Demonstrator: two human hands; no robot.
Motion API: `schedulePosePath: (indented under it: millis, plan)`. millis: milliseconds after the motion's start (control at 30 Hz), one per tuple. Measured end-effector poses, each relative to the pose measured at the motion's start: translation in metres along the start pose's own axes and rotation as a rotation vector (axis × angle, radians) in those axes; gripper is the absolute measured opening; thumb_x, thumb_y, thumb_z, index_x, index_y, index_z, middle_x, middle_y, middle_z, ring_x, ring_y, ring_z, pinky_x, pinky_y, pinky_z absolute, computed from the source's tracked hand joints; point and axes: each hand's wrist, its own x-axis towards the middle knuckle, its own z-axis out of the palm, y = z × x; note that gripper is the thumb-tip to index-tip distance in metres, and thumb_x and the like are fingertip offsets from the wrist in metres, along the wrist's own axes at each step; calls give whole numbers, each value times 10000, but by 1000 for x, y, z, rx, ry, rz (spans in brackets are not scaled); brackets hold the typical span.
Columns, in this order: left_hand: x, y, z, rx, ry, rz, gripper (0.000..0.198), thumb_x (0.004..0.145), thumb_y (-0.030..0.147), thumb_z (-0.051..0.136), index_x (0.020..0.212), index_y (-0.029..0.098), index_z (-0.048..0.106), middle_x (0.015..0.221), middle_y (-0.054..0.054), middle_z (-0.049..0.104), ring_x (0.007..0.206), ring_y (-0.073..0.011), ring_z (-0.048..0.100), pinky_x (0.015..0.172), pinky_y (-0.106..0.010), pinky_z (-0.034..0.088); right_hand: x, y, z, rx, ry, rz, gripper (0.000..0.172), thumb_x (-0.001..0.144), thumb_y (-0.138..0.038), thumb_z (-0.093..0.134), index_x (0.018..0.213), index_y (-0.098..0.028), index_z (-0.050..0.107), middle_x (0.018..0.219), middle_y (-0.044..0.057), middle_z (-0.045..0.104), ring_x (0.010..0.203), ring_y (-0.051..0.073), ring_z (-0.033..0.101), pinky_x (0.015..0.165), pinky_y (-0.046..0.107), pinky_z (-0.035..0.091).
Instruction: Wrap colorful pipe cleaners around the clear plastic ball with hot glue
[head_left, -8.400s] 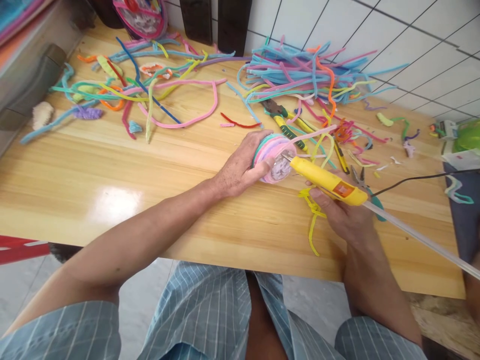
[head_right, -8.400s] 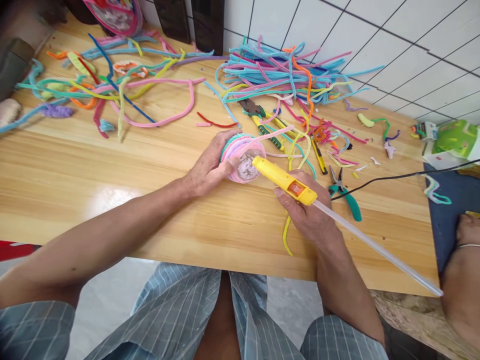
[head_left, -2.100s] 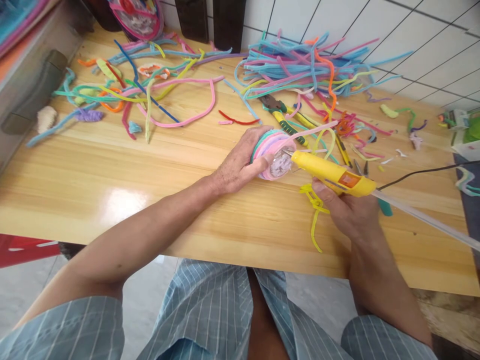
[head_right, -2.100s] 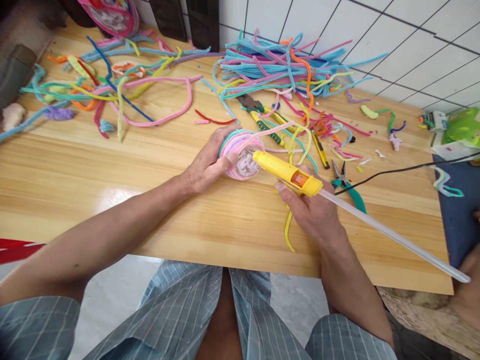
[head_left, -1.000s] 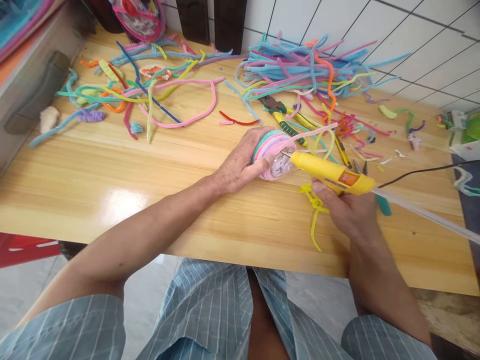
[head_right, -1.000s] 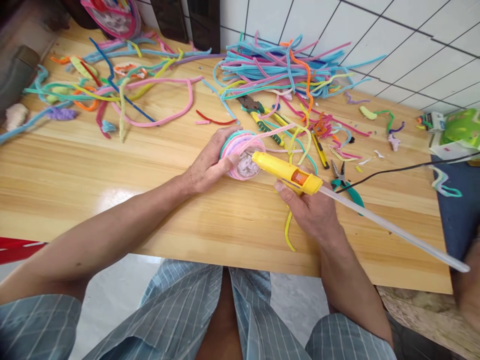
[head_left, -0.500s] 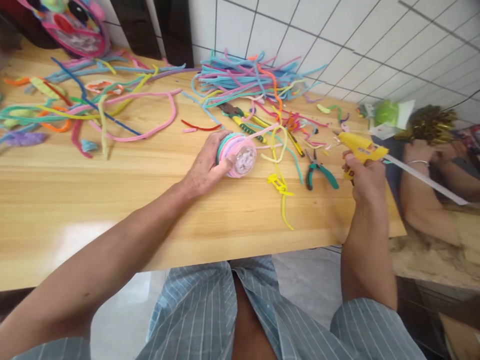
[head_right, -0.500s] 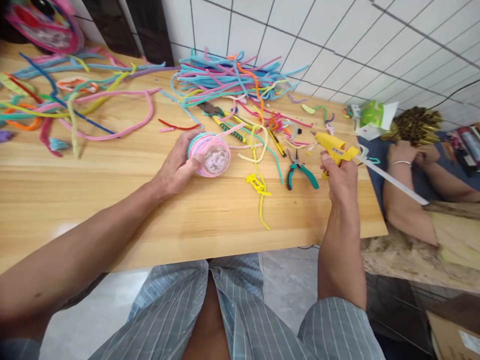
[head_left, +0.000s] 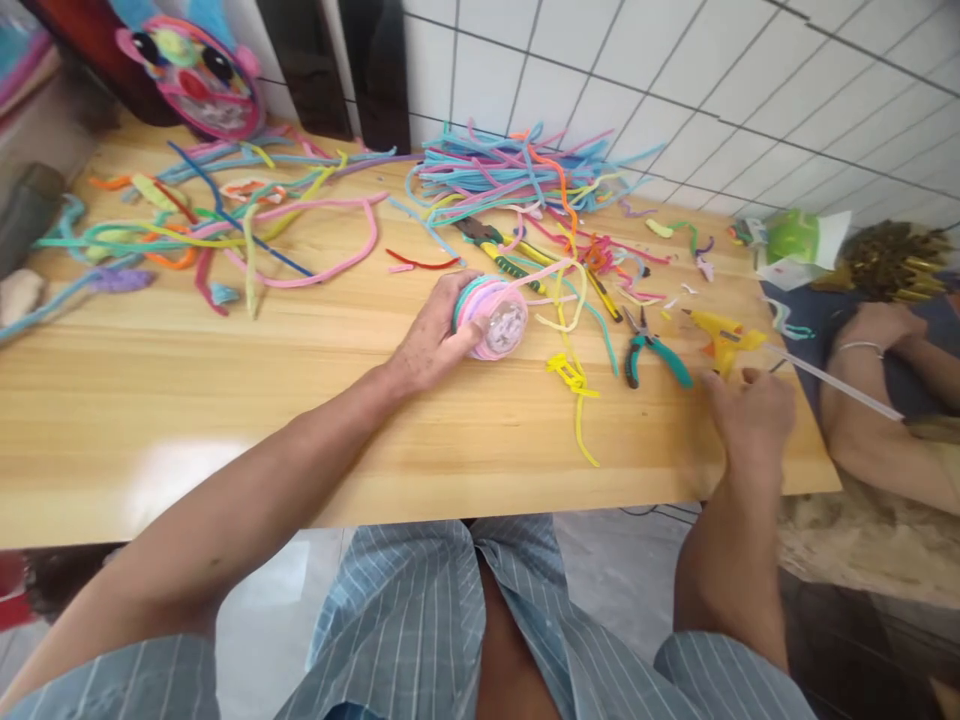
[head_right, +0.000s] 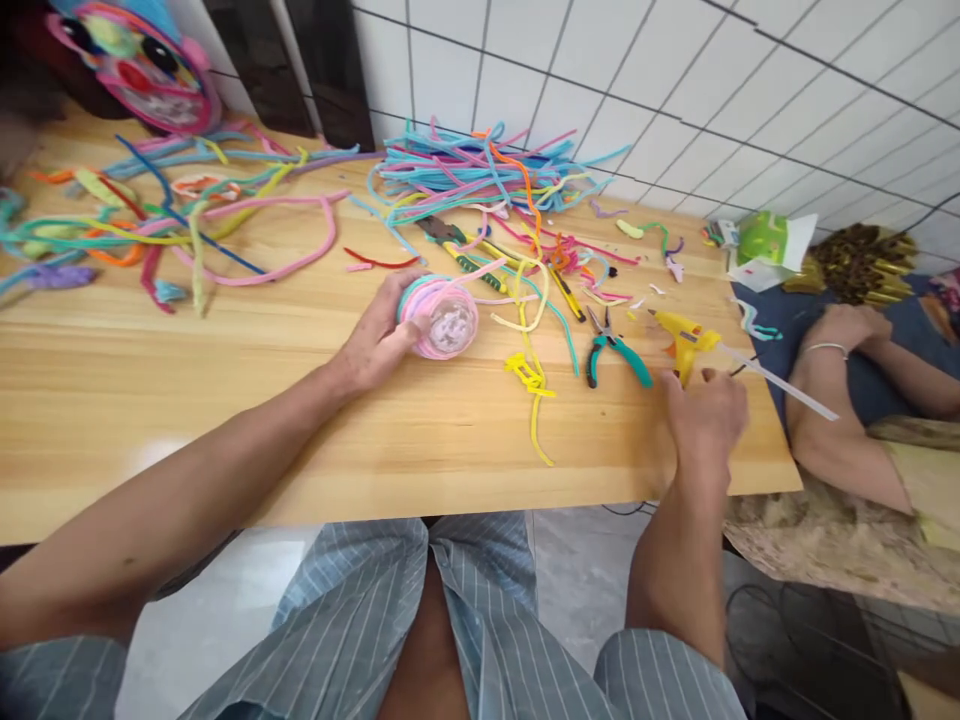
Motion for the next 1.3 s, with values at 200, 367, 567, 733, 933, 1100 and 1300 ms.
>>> schedulePosePath:
  millis: [200, 367, 567, 733, 933, 1100, 1300]
  plan:
    - [3, 2, 1, 10, -6, 46, 811, 1085, 793, 474, 1561, 137, 498, 1588, -223, 621, 1510, -322, 603, 1344, -470, 463, -30, -117, 18, -108, 80, -239, 208, 1012, -385, 778, 1202, -313, 820, 1193, 133, 864, 1118, 372, 802, 1017, 582, 599]
    - [3, 3, 3, 2, -1, 35, 828, 1081, 800, 477, 1571, 133, 505, 1577, -232, 636, 1492, -332, 621, 1325, -502, 485, 8, -195, 72, -13, -188, -683, 428, 1104, -310, 638, 1525, -361, 687, 1536, 77, 769, 1446, 350, 706, 1276, 631, 514]
    - [3, 1, 6, 8, 17, 71, 734, 1099, 717, 499, 1579, 162, 517, 1593, -219, 642, 1490, -340, 626, 1316, -535, 493, 28, -195, 114, -41, -333, -724, 436, 1143, -381, 559, 1566, -342, 658, 1605, 79, 725, 1523, 353, 641, 1313, 644, 477]
    - [3, 0, 7, 10, 22, 119, 682, 1119, 653, 496, 1580, 151, 509, 1580, -217, 649, 1483, -326, 632, 1313, -505, 499, 22, -181, 122, 12, -303, -724, 506, 1138, -400, 596, 1636, -307, 600, 1573, 115, 743, 1475, 339, 678, 1285, 595, 504]
    - [2, -1, 6, 29, 12, 90, 687, 1119, 660, 496, 1596, 166, 492, 1613, -212, 620, 1513, -331, 607, 1333, -513, 478, 14, -178, 126, 31, -322, -698, 583, 1144, -449, 574, 1705, -296, 532, 1594, 149, 718, 1469, 356, 681, 1231, 581, 540]
    - [2, 1, 5, 22, 3, 88, 720, 1108, 710, 489, 1594, 180, 507, 1607, -196, 627, 1518, -336, 604, 1336, -514, 475, 9, -181, 126, -15, -311, -651, 537, 1140, -451, 571, 1648, -280, 599, 1529, 149, 746, 1409, 359, 708, 1211, 575, 556]
    - [3, 3, 5, 16, 1, 94, 725, 1105, 707, 497, 1580, 159, 513, 1596, -203, 633, 1512, -335, 610, 1335, -496, 478, 4, -185, 127, -22, -224, -664, 490, 1129, -427, 615, 1586, -254, 655, 1453, 150, 779, 1344, 343, 738, 1183, 542, 590]
